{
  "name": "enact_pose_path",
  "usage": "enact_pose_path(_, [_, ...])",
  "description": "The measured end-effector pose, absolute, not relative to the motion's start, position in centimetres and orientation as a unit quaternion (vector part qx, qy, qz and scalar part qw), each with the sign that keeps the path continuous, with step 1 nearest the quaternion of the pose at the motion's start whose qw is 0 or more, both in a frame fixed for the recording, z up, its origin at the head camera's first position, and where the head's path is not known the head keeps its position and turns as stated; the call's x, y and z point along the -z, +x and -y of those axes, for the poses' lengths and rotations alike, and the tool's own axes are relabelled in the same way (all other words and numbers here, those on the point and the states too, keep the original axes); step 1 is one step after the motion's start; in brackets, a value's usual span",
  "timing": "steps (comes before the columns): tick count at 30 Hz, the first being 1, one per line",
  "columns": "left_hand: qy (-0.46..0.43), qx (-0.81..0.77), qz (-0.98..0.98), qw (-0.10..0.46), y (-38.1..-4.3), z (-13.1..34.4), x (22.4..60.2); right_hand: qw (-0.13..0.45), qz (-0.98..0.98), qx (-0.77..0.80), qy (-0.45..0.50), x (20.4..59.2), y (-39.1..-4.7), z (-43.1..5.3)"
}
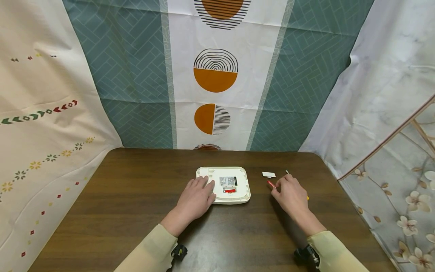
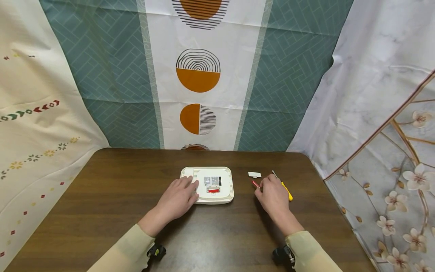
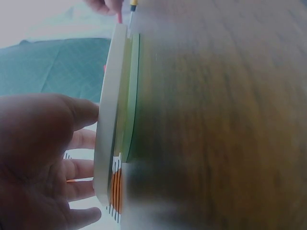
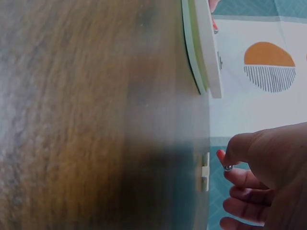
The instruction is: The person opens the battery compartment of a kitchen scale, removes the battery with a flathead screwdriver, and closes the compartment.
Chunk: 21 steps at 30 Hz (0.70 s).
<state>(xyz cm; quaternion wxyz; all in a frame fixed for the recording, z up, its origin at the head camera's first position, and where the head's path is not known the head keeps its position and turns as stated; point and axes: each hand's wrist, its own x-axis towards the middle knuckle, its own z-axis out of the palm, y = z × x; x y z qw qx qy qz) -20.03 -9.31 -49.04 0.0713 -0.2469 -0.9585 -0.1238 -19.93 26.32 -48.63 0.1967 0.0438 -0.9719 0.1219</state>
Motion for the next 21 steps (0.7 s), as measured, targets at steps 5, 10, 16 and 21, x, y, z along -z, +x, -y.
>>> enact_pose_path(5, [-0.247, 0.124, 0.958, 0.074, -20.04, 9.31, 49.12, 0.19, 0.974, -0.113, 0.04, 49.18, -20.21, -26.65])
enact_pose_path(10, [-0.246, 0.126, 0.958, 0.073, -20.05, 9.3, 49.09, 0.17, 0.979, -0.104, 0.031, 49.25, -20.42, -26.79])
enact_pose_path(16, [-0.246, 0.128, 0.958, 0.072, -19.99, 9.28, 48.98, 0.138, 0.986, -0.095, 0.017, 49.26, -20.58, -26.78])
enact_pose_path(21, [-0.246, 0.124, 0.958, 0.072, -19.99, 9.3, 49.03, 0.104, 0.991, -0.089, 0.008, 49.38, -20.73, -26.7])
